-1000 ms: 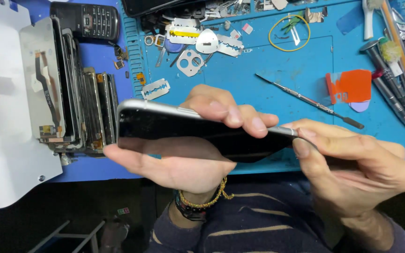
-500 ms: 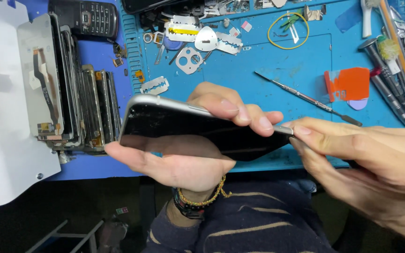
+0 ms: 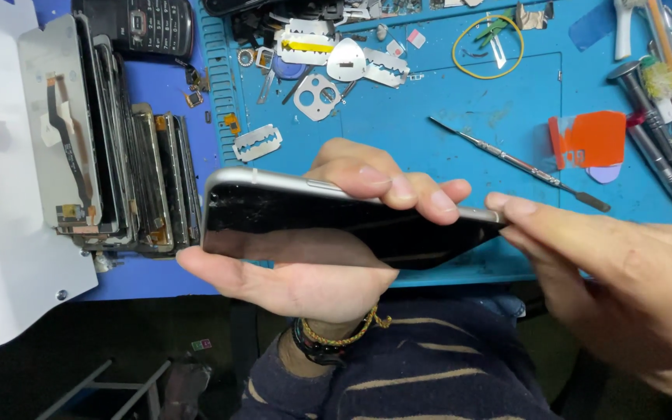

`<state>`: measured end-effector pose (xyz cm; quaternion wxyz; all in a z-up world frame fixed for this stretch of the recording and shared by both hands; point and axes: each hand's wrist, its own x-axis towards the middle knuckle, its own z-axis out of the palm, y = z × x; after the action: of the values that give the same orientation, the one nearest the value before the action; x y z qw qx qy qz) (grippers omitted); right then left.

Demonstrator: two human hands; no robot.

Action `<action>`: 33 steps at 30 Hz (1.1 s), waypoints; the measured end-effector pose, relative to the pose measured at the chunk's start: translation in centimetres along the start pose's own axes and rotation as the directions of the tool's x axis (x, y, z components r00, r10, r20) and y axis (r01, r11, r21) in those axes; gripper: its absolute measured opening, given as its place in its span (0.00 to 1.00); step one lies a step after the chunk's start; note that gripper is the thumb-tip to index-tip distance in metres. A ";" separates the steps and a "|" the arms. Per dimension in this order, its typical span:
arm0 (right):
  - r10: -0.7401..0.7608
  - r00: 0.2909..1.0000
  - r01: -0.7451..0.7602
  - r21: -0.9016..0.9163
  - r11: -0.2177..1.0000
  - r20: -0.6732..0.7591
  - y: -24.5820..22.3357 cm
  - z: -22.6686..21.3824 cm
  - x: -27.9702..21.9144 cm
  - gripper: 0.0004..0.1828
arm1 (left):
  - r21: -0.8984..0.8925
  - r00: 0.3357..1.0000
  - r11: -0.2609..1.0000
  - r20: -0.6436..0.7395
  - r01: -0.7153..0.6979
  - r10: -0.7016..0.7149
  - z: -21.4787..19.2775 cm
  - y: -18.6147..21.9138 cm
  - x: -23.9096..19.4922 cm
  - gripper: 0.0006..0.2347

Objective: The recorder is remanufacturing a smartphone screen by prying it from the frame and using tools to remove components.

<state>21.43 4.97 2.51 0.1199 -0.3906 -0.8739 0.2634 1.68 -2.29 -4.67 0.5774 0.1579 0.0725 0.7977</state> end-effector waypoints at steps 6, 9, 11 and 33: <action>-0.206 0.867 0.209 -0.043 0.977 -0.453 4.7 2.9 0.6 0.15 | 0.043 0.976 0.987 -0.149 -0.155 0.160 0.0 -0.3 0.1 0.52; -0.069 0.930 0.064 -0.026 0.998 -0.362 7.8 2.3 -3.4 0.12 | 0.037 0.954 0.976 -0.207 -0.215 0.218 -0.5 -0.2 -0.1 0.50; 0.042 0.953 -0.051 -0.023 0.998 -0.300 9.0 1.5 -5.9 0.09 | 0.029 0.959 0.980 -0.200 -0.197 0.199 -0.9 -0.1 -0.4 0.48; 0.035 0.888 0.145 -0.351 0.925 0.459 2.9 -1.1 2.3 0.35 | -0.214 0.988 0.973 -0.146 -0.083 0.052 -0.5 -0.5 1.2 0.46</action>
<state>22.20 8.74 1.84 -0.1587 -0.3078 -0.9222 0.1722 1.65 -0.98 -5.05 0.5574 0.0394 0.0185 0.8291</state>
